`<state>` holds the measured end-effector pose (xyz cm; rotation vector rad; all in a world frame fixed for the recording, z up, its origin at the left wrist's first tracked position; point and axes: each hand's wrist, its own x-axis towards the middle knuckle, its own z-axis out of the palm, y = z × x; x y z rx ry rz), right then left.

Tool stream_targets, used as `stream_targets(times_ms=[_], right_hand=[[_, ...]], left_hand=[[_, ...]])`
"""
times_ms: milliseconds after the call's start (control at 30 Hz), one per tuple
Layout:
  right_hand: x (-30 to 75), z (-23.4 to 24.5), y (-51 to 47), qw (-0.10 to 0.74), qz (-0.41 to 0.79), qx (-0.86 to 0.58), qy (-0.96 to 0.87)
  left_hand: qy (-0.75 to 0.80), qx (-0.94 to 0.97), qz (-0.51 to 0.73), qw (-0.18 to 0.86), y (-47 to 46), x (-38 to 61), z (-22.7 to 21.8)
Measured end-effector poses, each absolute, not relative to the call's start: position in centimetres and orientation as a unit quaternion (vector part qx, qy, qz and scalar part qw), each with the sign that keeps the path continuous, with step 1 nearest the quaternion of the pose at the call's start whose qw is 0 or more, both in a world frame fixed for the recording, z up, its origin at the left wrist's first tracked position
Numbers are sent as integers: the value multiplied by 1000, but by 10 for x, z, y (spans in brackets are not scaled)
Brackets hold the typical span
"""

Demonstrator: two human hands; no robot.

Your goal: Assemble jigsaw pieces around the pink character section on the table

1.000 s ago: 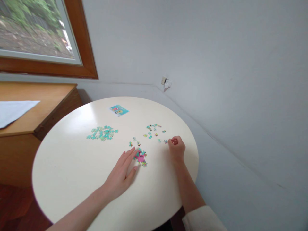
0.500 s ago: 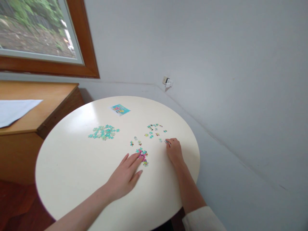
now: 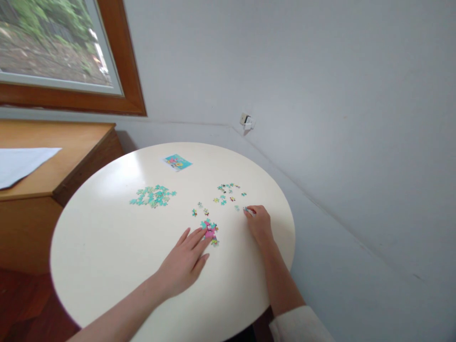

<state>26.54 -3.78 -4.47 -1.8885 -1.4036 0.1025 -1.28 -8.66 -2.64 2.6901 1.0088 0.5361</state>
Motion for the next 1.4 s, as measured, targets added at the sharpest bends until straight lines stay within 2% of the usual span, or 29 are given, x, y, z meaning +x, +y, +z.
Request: stream_targets(times_ms=[500,1400], right_hand=[[261,-38,-39,405,86,-759,-502],[265,-50,-33,400,44,-743,-534]], left_hand=[[353,914,162,114,-88,-11,-21],[352,919,154,87,-87,-11,-22]])
